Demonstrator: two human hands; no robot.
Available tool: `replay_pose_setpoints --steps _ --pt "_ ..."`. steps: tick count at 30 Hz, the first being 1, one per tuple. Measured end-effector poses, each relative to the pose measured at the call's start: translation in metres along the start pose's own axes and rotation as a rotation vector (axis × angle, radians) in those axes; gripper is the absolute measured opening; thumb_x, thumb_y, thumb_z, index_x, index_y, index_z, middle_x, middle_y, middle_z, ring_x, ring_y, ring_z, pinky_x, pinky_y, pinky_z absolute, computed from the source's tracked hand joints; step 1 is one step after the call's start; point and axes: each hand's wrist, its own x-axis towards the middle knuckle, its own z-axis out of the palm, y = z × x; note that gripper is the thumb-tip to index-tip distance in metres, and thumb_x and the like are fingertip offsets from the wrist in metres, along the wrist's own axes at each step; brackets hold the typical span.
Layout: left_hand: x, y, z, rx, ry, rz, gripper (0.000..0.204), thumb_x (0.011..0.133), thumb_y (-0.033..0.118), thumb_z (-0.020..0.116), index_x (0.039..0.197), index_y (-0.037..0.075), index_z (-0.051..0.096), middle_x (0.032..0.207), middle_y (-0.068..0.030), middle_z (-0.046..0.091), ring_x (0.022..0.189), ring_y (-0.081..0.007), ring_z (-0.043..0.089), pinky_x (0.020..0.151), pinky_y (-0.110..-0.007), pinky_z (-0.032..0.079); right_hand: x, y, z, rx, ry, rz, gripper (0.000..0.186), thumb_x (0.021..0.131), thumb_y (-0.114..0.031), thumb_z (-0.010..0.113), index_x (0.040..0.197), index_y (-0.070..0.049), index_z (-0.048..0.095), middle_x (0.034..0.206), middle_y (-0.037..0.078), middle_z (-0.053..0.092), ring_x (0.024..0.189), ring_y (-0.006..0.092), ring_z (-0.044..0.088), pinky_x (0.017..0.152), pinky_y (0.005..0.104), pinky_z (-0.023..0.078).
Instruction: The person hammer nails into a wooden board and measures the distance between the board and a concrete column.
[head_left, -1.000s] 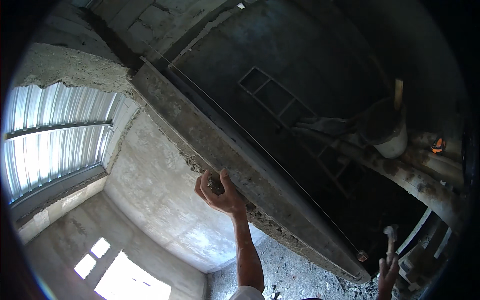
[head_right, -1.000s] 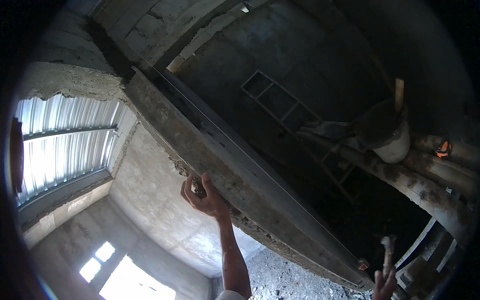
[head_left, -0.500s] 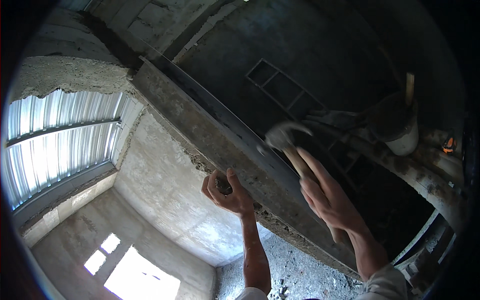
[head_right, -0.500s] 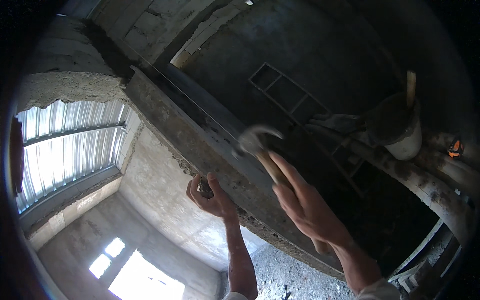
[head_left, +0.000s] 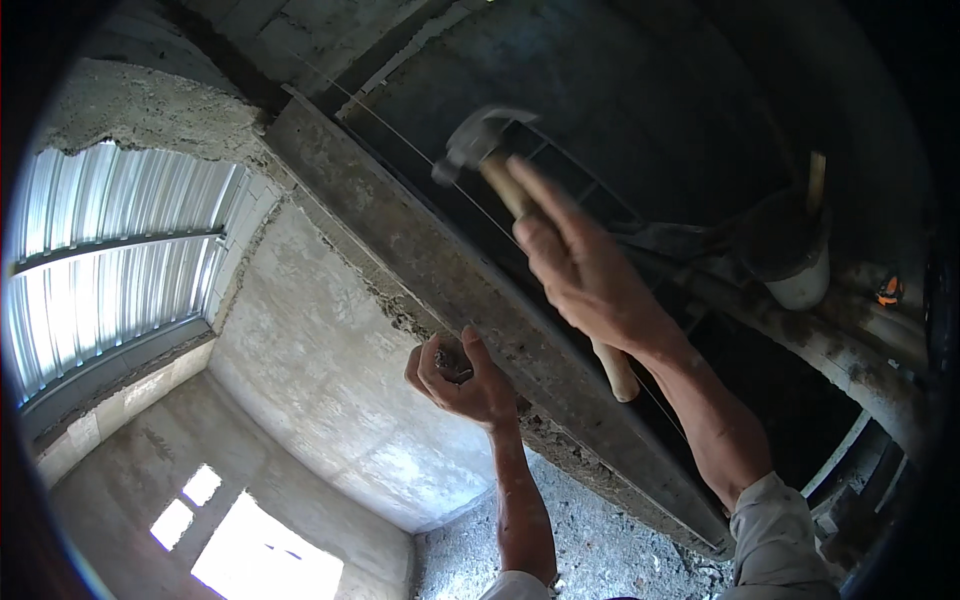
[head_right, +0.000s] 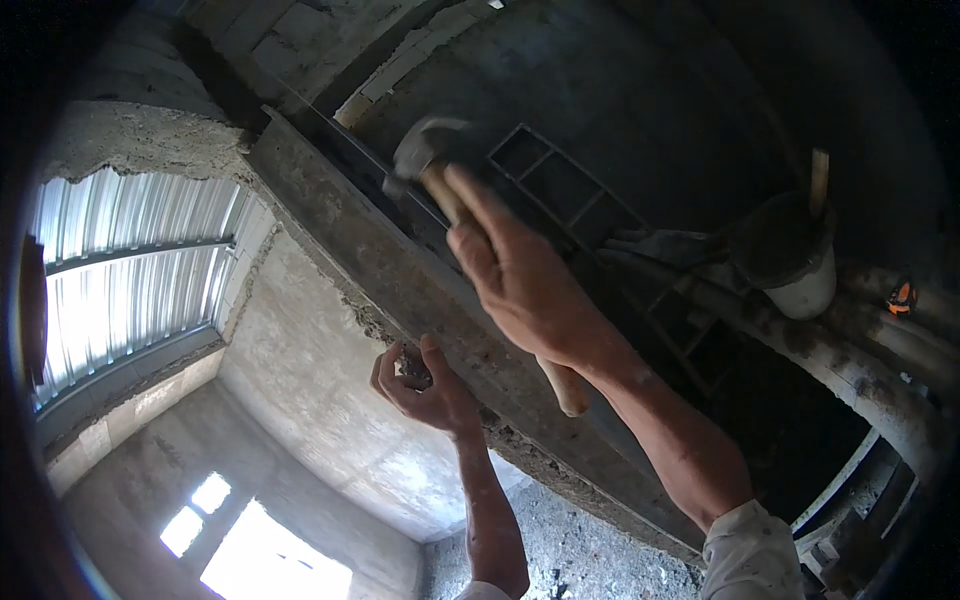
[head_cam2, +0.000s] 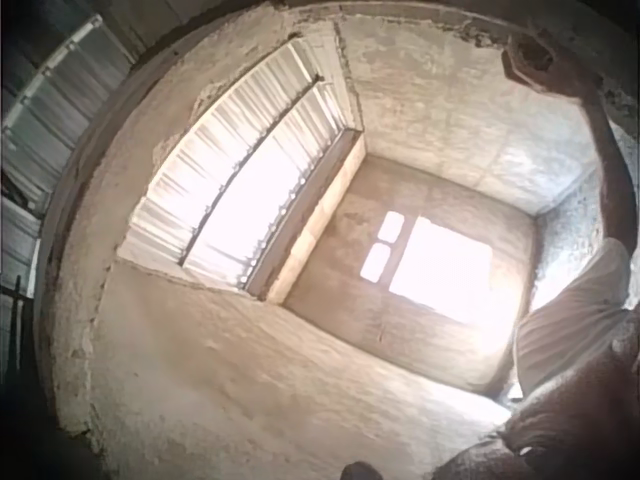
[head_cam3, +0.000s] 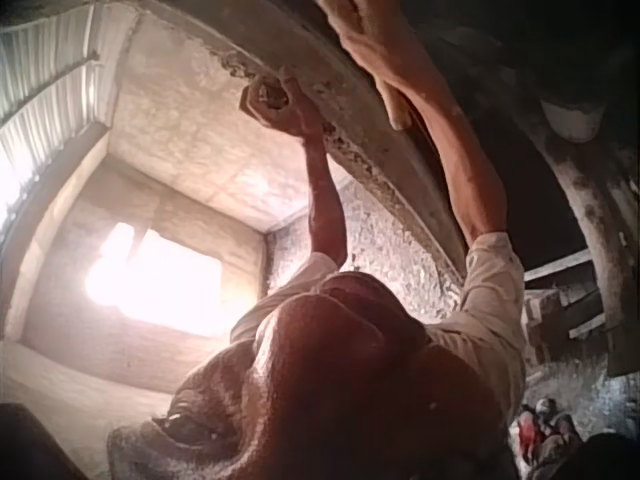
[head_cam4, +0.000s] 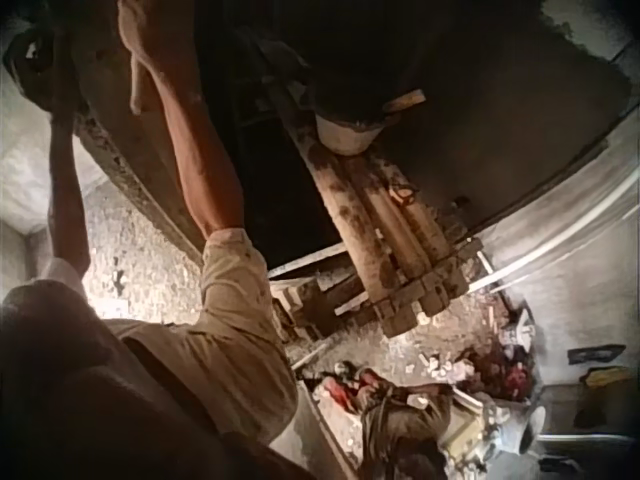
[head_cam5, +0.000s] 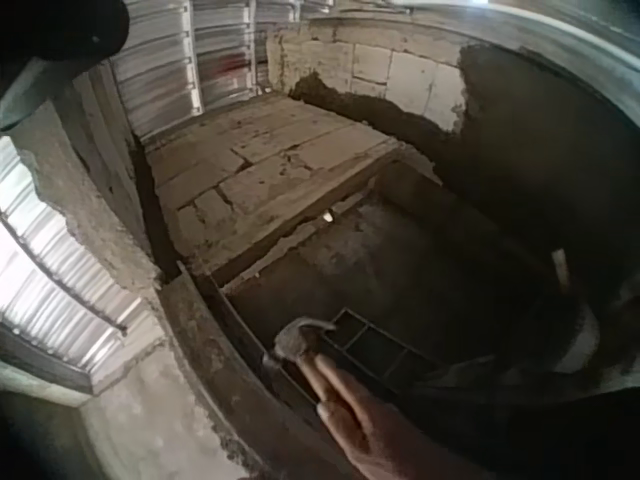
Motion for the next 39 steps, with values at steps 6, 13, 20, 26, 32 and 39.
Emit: replay_pose_setpoints --steps 6,13,20,26,32,39 --pt "-0.005 0.004 0.002 -0.05 -0.007 -0.018 0.029 0.085 0.019 0.076 0.103 0.004 0.06 0.109 -0.0083 0.048 0.082 -0.0138 0.051 0.06 -0.027 0.044 0.002 0.004 0.005 -0.034 -0.071 0.058 0.053 0.104 -0.021 0.045 0.152 -0.007 0.027 0.075 -0.002 0.043 0.066 0.0054 0.045 0.062 0.0238 0.045" --pt "0.002 0.004 -0.008 -0.038 0.009 0.063 0.026 0.087 0.018 0.074 0.103 0.003 0.061 0.106 -0.0084 0.049 0.079 -0.0136 0.05 0.06 -0.029 0.043 -0.061 -0.032 -0.02 0.055 0.079 0.104 0.056 0.101 -0.026 0.051 0.15 -0.008 0.029 0.091 0.007 0.059 0.067 0.0133 0.056 0.065 0.0328 0.05" --pt "0.001 -0.024 0.002 -0.039 -0.015 0.156 0.025 0.086 0.027 0.077 0.095 0.008 0.065 0.102 -0.0085 0.052 0.074 -0.0116 0.051 0.059 -0.028 0.043 -0.206 -0.045 -0.058 0.236 0.316 0.544 0.06 0.099 -0.027 0.057 0.148 -0.007 0.03 0.064 -0.006 0.041 0.044 -0.0007 0.035 0.037 0.017 0.031" --pt "0.024 -0.032 -0.001 -0.017 -0.048 0.301 0.031 0.085 0.03 0.078 0.099 0.004 0.065 0.103 -0.0079 0.054 0.071 -0.0125 0.055 0.053 -0.026 0.046 -0.318 -0.066 -0.088 0.151 0.457 0.713 0.061 0.096 -0.025 0.063 0.145 -0.002 0.034 0.076 -0.003 0.05 0.053 0.0017 0.044 0.046 0.0192 0.04" --pt "0.095 -0.023 0.0 0.094 -0.206 0.887 0.024 0.091 0.028 0.07 0.1 0.005 0.071 0.108 -0.0097 0.064 0.081 -0.0209 0.067 0.057 -0.027 0.055 -0.412 -0.065 -0.071 -0.286 0.429 0.955 0.063 0.093 -0.027 0.066 0.145 -0.002 0.039 0.088 -0.002 0.052 0.071 0.0046 0.045 0.062 0.0232 0.039" --pt "0.131 -0.079 0.017 0.147 -0.484 1.282 0.017 0.095 0.013 0.06 0.096 0.005 0.075 0.106 -0.0115 0.073 0.092 -0.0273 0.071 0.072 -0.036 0.06 -0.472 -0.029 -0.04 -0.52 -0.122 1.047 0.054 0.091 -0.018 0.066 0.141 -0.013 0.047 0.088 0.016 0.068 0.069 0.0277 0.066 0.065 0.0382 0.052"
